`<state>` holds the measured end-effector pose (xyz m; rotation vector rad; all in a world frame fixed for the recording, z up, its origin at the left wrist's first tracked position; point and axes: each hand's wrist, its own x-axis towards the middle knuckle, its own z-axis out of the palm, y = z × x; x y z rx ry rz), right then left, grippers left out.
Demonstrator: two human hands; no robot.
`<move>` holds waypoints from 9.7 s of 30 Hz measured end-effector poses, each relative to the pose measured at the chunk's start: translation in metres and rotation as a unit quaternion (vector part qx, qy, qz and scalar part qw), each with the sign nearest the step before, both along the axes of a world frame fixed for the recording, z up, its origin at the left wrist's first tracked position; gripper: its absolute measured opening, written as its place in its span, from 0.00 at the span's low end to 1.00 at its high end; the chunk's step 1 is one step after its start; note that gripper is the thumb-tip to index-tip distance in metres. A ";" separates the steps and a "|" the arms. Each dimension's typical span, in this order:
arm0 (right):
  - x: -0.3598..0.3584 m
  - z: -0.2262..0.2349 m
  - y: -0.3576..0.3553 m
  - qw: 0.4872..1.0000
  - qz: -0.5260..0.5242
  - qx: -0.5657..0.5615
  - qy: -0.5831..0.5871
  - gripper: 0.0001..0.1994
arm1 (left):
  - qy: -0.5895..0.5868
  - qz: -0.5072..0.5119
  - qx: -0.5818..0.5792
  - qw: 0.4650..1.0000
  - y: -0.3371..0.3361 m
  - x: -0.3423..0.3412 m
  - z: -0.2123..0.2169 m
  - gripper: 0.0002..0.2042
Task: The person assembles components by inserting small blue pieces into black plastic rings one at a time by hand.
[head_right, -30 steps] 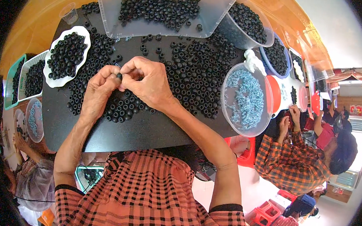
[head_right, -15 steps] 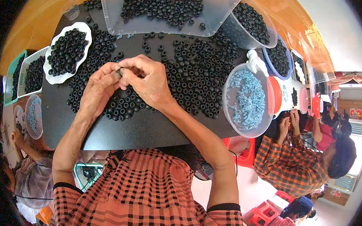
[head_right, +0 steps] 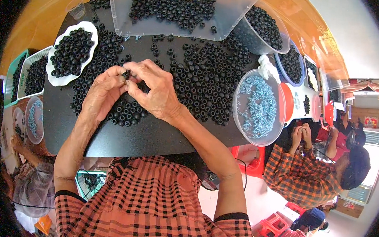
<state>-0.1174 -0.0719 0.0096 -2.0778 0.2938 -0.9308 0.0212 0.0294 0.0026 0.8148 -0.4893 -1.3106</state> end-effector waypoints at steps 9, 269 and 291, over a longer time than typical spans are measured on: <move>0.006 -0.004 0.004 0.995 -0.053 -0.078 -0.043 0.17 | 0.021 0.009 0.006 1.000 0.000 -0.001 -0.002 0.07; -0.014 0.003 -0.141 0.952 -0.132 -0.173 0.216 0.08 | -0.365 0.050 0.004 0.930 -0.016 -0.031 0.008 0.05; -0.019 0.000 -0.037 0.954 0.060 0.292 0.016 0.05 | -0.366 0.052 0.018 0.929 -0.023 -0.033 0.008 0.07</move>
